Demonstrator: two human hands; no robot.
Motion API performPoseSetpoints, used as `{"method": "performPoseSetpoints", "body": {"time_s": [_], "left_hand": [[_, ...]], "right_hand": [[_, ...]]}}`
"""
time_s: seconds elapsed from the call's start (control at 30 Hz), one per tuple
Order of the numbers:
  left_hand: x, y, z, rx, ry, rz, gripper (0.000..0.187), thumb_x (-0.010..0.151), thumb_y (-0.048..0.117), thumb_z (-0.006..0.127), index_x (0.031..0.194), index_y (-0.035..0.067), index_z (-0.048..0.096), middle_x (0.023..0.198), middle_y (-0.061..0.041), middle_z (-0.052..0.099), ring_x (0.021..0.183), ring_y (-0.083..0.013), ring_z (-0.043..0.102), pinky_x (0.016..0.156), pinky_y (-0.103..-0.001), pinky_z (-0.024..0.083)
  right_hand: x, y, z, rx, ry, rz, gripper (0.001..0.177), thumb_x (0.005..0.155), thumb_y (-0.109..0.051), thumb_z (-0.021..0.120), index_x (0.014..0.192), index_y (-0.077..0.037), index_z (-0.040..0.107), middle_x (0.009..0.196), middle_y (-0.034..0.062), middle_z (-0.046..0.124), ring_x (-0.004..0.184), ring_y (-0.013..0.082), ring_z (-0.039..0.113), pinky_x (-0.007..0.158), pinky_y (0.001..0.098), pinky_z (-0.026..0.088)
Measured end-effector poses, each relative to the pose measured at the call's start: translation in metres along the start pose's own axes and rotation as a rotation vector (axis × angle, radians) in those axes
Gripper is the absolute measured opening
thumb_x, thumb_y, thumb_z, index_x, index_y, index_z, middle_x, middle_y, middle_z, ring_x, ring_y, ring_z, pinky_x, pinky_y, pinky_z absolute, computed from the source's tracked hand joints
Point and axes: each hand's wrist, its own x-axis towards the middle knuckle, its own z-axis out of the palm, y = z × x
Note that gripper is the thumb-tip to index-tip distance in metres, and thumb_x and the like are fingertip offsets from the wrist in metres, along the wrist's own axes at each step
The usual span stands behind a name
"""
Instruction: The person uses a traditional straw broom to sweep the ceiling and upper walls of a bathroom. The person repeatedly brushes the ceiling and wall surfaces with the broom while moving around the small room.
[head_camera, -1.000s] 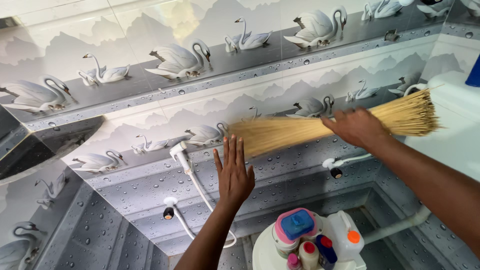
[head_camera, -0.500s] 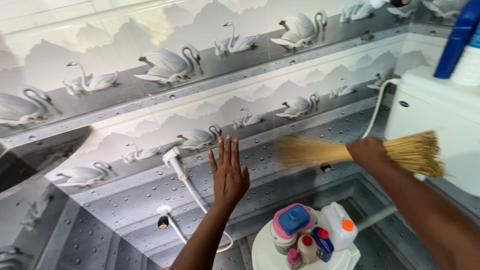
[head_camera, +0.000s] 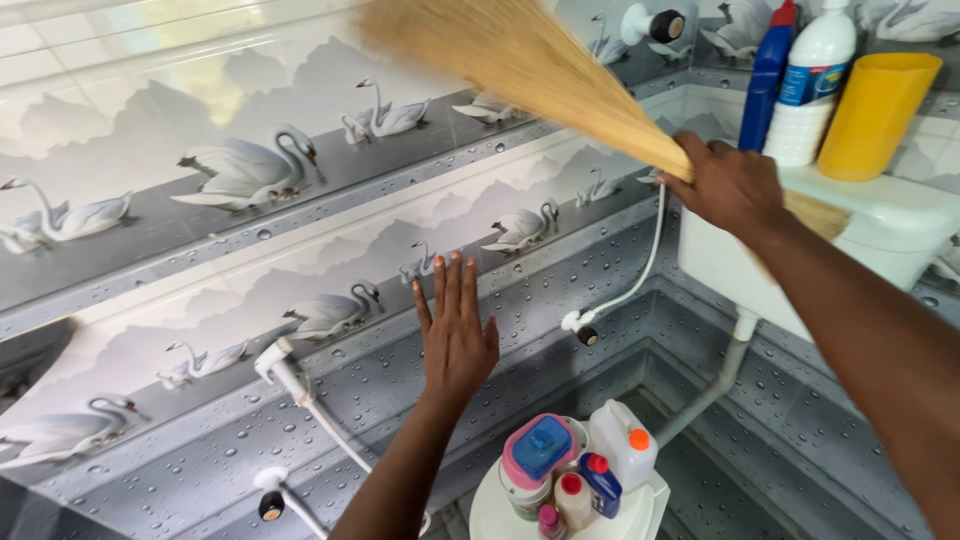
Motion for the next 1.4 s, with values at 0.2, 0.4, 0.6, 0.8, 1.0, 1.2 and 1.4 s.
{"method": "performPoseSetpoints", "body": {"time_s": [0.2,0.4,0.6,0.8,1.0,1.2,1.4], "left_hand": [[-0.011,0.024,0.036,-0.103,-0.060,0.008,0.088,0.080,0.017,0.069,0.156,0.000,0.028,0.166,-0.022,0.023,0.157,-0.0379,0.010,0.124,-0.062,0.001],[-0.035,0.019,0.065,-0.104,-0.192,-0.004,0.088,0.080,0.018,0.071,0.154,0.000,0.029,0.164,-0.021,0.023,0.156,-0.0377,0.011,0.122,-0.062,0.001],[-0.031,0.013,0.081,-0.121,-0.136,0.004,0.087,0.082,0.019,0.071,0.156,0.001,0.029,0.166,-0.021,0.023,0.157,-0.0362,0.011,0.123,-0.061,0.003],[-0.013,0.040,0.099,-0.139,-0.192,-0.032,0.089,0.080,0.019,0.072,0.156,0.003,0.028,0.166,-0.019,0.021,0.157,-0.0344,0.009,0.123,-0.060,0.002],[-0.002,0.054,0.144,-0.089,-0.292,-0.061,0.089,0.081,0.018,0.072,0.156,0.005,0.026,0.167,-0.017,0.019,0.157,-0.0325,0.006,0.124,-0.058,0.000],[-0.018,0.061,0.239,-0.086,-0.378,-0.182,0.089,0.083,0.019,0.071,0.157,0.005,0.024,0.167,-0.017,0.016,0.157,-0.0327,0.003,0.123,-0.058,-0.003],[-0.049,0.056,0.298,-0.121,-0.406,-0.314,0.087,0.082,0.015,0.069,0.157,0.005,0.026,0.167,-0.018,0.018,0.157,-0.0332,0.005,0.123,-0.058,-0.002]], "right_hand": [[-0.029,-0.024,0.131,0.372,-0.538,0.365,0.053,0.097,-0.053,0.062,0.137,-0.018,0.057,0.097,0.0122,0.077,0.086,0.0302,0.077,0.080,0.0502,0.059],[-0.200,0.020,0.237,-0.220,-0.891,0.006,0.049,0.094,-0.039,0.066,0.137,-0.018,0.056,0.109,0.0116,0.073,0.098,0.0301,0.074,0.082,0.0483,0.060],[-0.141,0.059,0.176,-0.281,-0.728,-0.082,0.050,0.096,-0.040,0.062,0.140,-0.018,0.053,0.106,0.0133,0.072,0.095,0.0305,0.075,0.079,0.0462,0.062],[-0.101,0.087,0.107,-0.245,-0.305,0.016,0.057,0.097,-0.045,0.058,0.146,-0.017,0.050,0.101,0.0160,0.072,0.083,0.0320,0.076,0.066,0.0461,0.063],[-0.135,0.118,0.202,0.075,-0.192,0.337,0.066,0.100,-0.060,0.053,0.151,-0.018,0.048,0.089,0.0172,0.072,0.061,0.0325,0.073,0.051,0.0475,0.060],[-0.181,0.118,0.366,0.341,-0.699,0.200,0.075,0.093,-0.055,0.060,0.152,-0.017,0.034,0.104,0.0169,0.072,0.086,0.0299,0.074,0.079,0.0517,0.061],[-0.258,0.156,0.430,-0.085,-1.164,-0.141,0.055,0.104,-0.043,0.050,0.152,-0.021,0.035,0.113,0.0114,0.073,0.096,0.0260,0.075,0.082,0.0427,0.064]]}}
